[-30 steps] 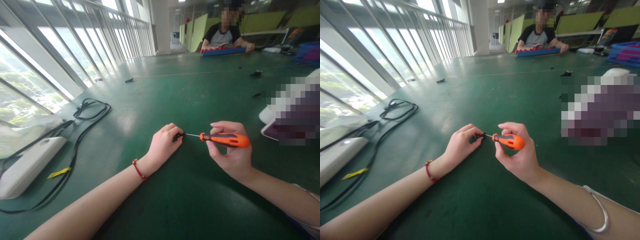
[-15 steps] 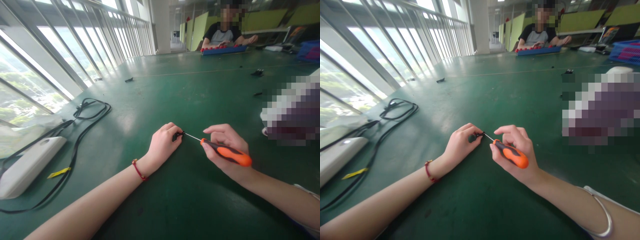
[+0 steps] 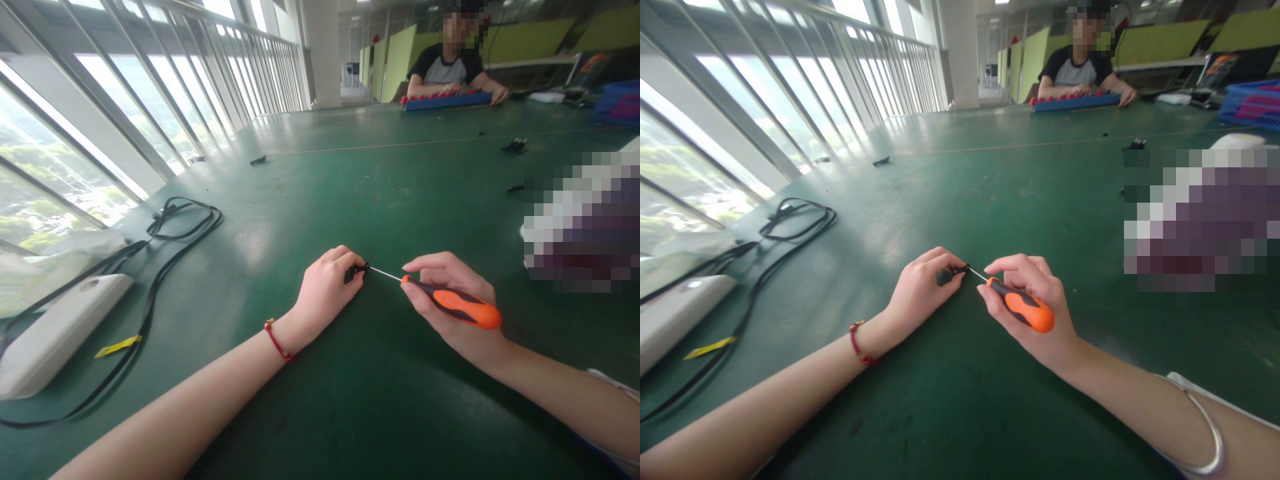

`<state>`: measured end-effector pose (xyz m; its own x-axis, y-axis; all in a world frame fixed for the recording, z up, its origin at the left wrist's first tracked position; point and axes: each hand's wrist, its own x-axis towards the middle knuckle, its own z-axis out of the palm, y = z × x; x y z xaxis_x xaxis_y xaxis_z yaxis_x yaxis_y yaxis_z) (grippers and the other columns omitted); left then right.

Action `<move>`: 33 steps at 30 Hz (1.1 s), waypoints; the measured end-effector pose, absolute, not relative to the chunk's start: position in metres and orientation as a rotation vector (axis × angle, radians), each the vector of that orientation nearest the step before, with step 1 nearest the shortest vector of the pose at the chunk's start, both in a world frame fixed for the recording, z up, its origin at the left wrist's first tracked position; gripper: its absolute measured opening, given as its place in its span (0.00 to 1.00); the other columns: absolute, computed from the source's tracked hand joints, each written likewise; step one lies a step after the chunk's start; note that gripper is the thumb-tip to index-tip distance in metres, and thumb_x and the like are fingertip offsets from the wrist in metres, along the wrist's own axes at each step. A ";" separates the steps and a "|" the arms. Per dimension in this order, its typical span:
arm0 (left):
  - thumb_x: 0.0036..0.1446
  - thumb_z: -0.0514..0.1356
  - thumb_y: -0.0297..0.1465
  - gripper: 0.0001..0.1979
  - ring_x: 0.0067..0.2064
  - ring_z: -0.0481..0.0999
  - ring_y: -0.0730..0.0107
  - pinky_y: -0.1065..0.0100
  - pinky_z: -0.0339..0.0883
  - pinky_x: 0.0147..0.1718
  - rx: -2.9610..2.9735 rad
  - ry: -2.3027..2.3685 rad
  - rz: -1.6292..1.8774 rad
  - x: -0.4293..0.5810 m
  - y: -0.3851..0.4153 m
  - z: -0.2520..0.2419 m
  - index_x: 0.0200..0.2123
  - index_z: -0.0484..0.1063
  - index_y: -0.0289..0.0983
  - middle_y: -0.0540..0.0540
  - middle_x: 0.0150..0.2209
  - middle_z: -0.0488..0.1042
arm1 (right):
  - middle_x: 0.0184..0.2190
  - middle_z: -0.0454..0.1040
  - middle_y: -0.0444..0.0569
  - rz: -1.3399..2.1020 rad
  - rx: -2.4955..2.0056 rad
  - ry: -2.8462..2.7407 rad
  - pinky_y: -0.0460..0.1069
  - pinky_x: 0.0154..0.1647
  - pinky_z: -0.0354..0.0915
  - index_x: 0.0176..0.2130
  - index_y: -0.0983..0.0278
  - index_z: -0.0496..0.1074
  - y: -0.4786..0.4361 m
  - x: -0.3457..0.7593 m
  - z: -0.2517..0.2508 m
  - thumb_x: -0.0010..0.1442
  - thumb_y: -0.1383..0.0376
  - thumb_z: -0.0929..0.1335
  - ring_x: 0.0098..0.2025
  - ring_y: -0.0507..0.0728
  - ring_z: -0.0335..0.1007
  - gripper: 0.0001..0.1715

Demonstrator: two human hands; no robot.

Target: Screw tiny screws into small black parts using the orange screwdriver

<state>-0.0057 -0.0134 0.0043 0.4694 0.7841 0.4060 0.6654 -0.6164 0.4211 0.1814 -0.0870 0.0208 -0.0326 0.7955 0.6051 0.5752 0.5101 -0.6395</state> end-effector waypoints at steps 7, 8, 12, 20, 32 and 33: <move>0.55 0.59 0.25 0.06 0.38 0.76 0.69 0.70 0.70 0.36 2.517 1.265 0.843 -0.005 -0.014 0.006 0.36 0.75 0.39 0.49 0.38 0.76 | 0.24 0.67 0.39 0.239 -1.128 -1.599 0.51 0.35 0.68 0.46 0.58 0.66 -0.083 0.182 0.017 0.52 0.68 0.72 0.28 0.53 0.68 0.21; 0.55 0.59 0.25 0.06 0.39 0.76 0.69 0.70 0.70 0.37 2.516 1.266 0.844 -0.005 -0.014 0.006 0.36 0.75 0.39 0.49 0.38 0.76 | 0.21 0.65 0.38 0.229 -1.171 -1.623 0.51 0.34 0.67 0.42 0.58 0.68 -0.084 0.182 0.018 0.53 0.67 0.72 0.26 0.53 0.67 0.16; 0.55 0.59 0.26 0.06 0.39 0.76 0.69 0.70 0.70 0.36 2.512 1.265 0.852 -0.006 -0.014 0.006 0.35 0.75 0.39 0.50 0.38 0.76 | 0.18 0.66 0.38 0.212 -1.217 -1.618 0.50 0.31 0.66 0.38 0.58 0.69 -0.085 0.182 0.019 0.56 0.67 0.70 0.24 0.52 0.67 0.07; 0.55 0.59 0.25 0.06 0.38 0.76 0.69 0.70 0.70 0.37 2.510 1.275 0.834 -0.005 -0.015 0.007 0.35 0.75 0.39 0.49 0.37 0.76 | 0.16 0.62 0.35 0.215 -1.183 -1.645 0.51 0.31 0.66 0.41 0.58 0.67 -0.084 0.182 0.021 0.54 0.67 0.71 0.20 0.51 0.62 0.13; 0.56 0.59 0.26 0.06 0.39 0.76 0.69 0.70 0.70 0.37 2.499 1.274 0.835 -0.006 -0.014 0.006 0.36 0.75 0.39 0.49 0.38 0.76 | 0.20 0.66 0.39 0.182 -1.183 -1.691 0.49 0.29 0.66 0.37 0.57 0.68 -0.087 0.182 0.021 0.54 0.70 0.70 0.25 0.53 0.68 0.10; 0.56 0.59 0.26 0.06 0.39 0.76 0.69 0.70 0.70 0.37 2.499 1.278 0.835 -0.005 -0.014 0.006 0.36 0.75 0.39 0.49 0.38 0.76 | 0.22 0.67 0.39 0.188 -1.163 -1.679 0.49 0.29 0.66 0.38 0.57 0.68 -0.088 0.182 0.019 0.53 0.71 0.69 0.26 0.53 0.69 0.12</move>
